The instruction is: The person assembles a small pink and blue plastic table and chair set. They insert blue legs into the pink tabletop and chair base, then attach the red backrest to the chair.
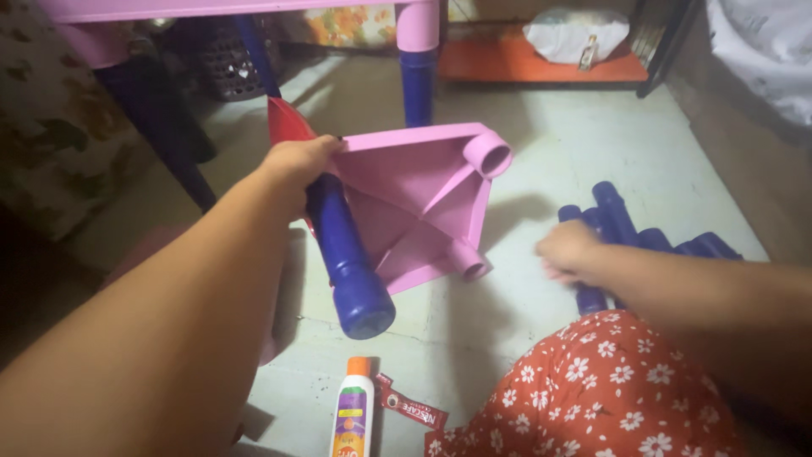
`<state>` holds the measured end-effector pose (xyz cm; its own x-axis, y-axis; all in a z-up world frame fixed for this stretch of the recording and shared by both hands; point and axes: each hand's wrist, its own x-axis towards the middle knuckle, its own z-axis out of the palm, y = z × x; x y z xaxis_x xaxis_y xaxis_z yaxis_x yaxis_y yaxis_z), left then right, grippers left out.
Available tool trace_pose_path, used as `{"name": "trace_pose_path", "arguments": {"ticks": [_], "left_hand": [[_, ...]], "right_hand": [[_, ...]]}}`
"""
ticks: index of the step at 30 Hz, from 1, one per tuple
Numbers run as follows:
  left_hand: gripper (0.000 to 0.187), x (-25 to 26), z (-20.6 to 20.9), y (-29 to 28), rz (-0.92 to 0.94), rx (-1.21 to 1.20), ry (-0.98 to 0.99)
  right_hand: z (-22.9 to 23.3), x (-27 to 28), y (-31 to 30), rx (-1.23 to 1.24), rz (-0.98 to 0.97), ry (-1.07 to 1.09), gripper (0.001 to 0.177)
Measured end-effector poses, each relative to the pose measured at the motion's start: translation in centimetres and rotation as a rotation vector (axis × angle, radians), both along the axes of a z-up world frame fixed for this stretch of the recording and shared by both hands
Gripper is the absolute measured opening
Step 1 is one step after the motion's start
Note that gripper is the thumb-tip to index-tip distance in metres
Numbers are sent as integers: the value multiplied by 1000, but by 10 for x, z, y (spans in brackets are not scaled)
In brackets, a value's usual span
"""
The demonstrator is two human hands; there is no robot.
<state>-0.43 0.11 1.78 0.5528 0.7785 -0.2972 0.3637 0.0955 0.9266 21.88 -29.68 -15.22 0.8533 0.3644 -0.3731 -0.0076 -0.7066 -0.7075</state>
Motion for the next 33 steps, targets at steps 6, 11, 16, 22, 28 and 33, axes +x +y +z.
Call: {"name": "trace_pose_path", "arguments": {"ticks": [6, 11, 16, 22, 28, 33], "left_hand": [[51, 0, 8, 5, -37, 65, 123], [53, -6, 19, 4, -18, 93, 192], [55, -3, 23, 0, -5, 140, 258], [56, 2, 24, 1, 8, 136, 270], [54, 3, 14, 16, -20, 182, 263], [88, 34, 22, 26, -4, 700, 553]], "right_hand": [[-38, 68, -16, -569, 107, -333, 33], [-84, 87, -10, -656, 84, -328, 70], [-95, 87, -6, -690, 77, -192, 82], [-67, 79, 1, -576, 68, -282, 91], [-10, 75, 12, -19, -124, -55, 51], [69, 36, 4, 146, -174, 94, 34]]}}
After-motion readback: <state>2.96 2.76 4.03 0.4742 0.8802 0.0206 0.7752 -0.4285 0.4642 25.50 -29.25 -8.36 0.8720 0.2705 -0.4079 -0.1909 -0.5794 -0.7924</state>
